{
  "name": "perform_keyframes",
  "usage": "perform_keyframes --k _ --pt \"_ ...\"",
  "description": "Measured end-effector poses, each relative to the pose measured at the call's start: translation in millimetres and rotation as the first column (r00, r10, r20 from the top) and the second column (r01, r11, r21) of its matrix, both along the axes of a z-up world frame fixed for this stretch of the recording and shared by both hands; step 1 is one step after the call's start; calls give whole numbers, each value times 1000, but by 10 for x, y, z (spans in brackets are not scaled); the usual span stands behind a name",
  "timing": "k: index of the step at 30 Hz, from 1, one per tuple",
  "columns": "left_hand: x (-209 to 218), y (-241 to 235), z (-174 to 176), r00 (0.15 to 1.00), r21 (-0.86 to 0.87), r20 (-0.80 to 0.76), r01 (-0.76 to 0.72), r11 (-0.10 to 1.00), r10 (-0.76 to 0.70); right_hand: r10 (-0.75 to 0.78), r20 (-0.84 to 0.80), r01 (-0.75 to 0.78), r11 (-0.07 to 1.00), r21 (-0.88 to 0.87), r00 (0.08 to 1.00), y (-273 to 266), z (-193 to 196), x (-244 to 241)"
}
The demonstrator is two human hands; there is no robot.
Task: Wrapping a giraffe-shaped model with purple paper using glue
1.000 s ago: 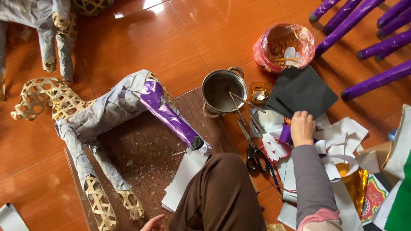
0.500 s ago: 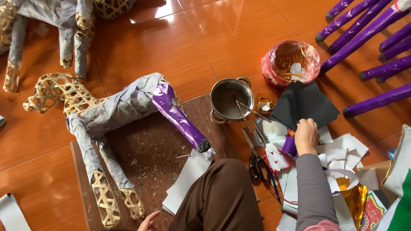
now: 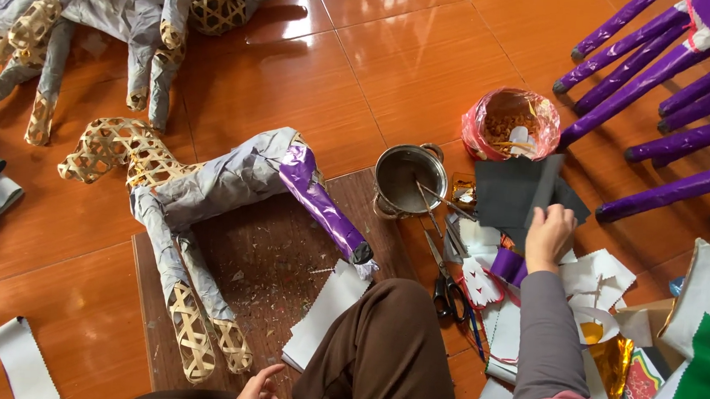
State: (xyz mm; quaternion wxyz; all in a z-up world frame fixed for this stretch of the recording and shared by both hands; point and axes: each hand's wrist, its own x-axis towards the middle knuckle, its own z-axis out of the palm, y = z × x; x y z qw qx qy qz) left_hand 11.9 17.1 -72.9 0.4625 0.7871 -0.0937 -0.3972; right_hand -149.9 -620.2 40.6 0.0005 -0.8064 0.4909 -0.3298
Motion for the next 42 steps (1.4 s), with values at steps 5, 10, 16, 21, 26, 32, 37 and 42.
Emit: perform_keyframes --k 5,10,16,21,26,32,37,42 --pt "7 -65 293 999 121 -23 30 992 -27 -131 60 125 987 97 990 -171 110 -109" --pt "-5 -76 260 1000 76 22 15 997 -17 -172 296 163 985 56 940 -161 478 -183" --pt "-46 -192 862 996 48 -37 78 996 -76 -22 498 120 979 -165 867 89 887 -277" --pt "-57 -290 1340 986 -205 -105 105 973 -128 373 340 -374 925 -64 863 1517 1367 -61" --pt "77 -479 1654 963 -330 13 257 908 -267 749 302 -807 549 216 590 3192 1578 230" --pt "27 -433 1551 889 -393 -457 -165 905 -37 513 698 -842 98 530 499 4188 1495 590" --pt "84 -355 1383 792 -469 -582 -512 719 184 197 779 -804 147 577 595 4140 1109 718" --pt "164 -346 1437 735 -355 -540 -640 682 409 212 667 -699 255 668 715 4066 1241 630"
